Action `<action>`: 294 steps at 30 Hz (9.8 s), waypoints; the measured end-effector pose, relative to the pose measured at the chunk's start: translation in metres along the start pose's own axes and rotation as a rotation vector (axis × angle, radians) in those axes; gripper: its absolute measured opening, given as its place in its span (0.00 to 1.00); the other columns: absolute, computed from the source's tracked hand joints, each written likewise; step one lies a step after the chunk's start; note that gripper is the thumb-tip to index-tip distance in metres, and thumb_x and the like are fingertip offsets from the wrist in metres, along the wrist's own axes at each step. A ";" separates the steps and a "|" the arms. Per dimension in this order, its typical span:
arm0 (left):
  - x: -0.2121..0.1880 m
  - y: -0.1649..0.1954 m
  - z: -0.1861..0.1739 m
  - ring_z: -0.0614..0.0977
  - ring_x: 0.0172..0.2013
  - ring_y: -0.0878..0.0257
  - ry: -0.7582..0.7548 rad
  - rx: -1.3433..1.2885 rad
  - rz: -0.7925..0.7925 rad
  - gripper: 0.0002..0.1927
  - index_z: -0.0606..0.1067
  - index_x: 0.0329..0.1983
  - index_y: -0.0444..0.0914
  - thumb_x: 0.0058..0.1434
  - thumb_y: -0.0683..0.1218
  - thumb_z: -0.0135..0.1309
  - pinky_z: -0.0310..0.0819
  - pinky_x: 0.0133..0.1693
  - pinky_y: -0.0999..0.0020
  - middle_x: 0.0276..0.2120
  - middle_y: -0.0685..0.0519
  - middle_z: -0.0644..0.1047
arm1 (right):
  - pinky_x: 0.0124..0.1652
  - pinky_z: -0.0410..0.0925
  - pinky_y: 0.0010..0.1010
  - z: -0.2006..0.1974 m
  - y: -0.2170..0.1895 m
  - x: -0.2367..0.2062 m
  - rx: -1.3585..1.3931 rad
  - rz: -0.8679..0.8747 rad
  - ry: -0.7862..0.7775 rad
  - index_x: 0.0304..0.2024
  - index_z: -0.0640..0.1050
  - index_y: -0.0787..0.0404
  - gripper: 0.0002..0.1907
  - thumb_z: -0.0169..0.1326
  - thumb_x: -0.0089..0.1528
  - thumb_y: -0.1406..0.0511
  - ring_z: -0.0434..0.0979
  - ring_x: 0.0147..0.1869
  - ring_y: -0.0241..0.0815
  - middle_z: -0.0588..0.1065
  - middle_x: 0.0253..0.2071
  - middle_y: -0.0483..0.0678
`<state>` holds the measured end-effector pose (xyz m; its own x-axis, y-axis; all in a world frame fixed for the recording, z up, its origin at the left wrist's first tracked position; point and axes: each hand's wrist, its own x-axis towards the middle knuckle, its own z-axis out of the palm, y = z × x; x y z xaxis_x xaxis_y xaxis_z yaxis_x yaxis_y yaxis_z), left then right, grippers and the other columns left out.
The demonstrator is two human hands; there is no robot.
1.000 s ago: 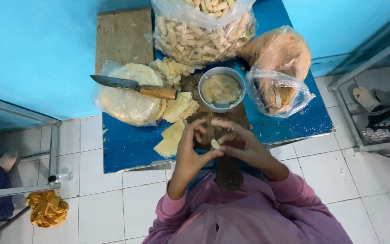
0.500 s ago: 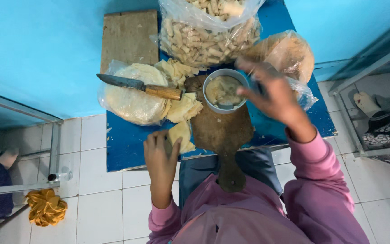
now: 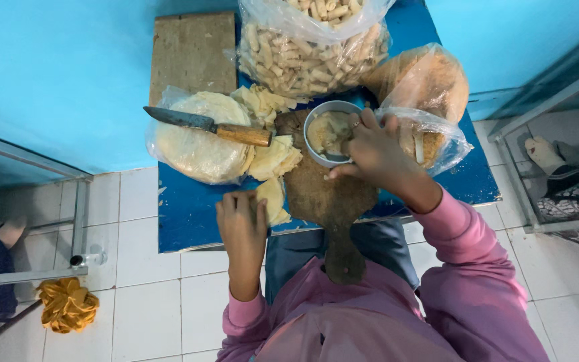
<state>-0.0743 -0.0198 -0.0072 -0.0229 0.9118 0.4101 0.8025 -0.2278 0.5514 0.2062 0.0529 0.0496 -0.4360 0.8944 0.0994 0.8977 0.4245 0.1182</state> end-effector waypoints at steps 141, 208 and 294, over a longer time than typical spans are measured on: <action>-0.014 0.066 0.026 0.83 0.31 0.58 -0.171 -0.576 0.000 0.04 0.75 0.38 0.31 0.64 0.38 0.57 0.77 0.34 0.66 0.32 0.45 0.79 | 0.39 0.78 0.37 0.081 -0.052 -0.141 0.729 -0.314 0.663 0.39 0.59 0.56 0.20 0.48 0.56 0.82 0.84 0.47 0.62 0.79 0.48 0.68; -0.019 0.067 0.034 0.76 0.46 0.42 -0.211 -0.398 0.362 0.12 0.76 0.48 0.29 0.61 0.34 0.55 0.72 0.49 0.53 0.44 0.41 0.74 | 0.44 0.74 0.30 0.031 -0.066 -0.091 0.962 0.374 0.586 0.56 0.72 0.62 0.23 0.62 0.59 0.75 0.84 0.44 0.41 0.80 0.41 0.50; -0.013 0.072 0.048 0.76 0.41 0.46 -0.110 -0.515 0.204 0.04 0.76 0.37 0.34 0.58 0.37 0.58 0.70 0.43 0.56 0.37 0.45 0.77 | 0.35 0.73 0.27 0.043 -0.071 -0.092 0.963 0.502 0.620 0.53 0.71 0.64 0.24 0.65 0.56 0.74 0.83 0.35 0.38 0.79 0.35 0.47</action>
<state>0.0122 -0.0317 -0.0077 0.1866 0.8557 0.4827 0.3894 -0.5154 0.7633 0.1855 -0.0533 -0.0104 0.2459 0.8816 0.4029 0.5409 0.2201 -0.8118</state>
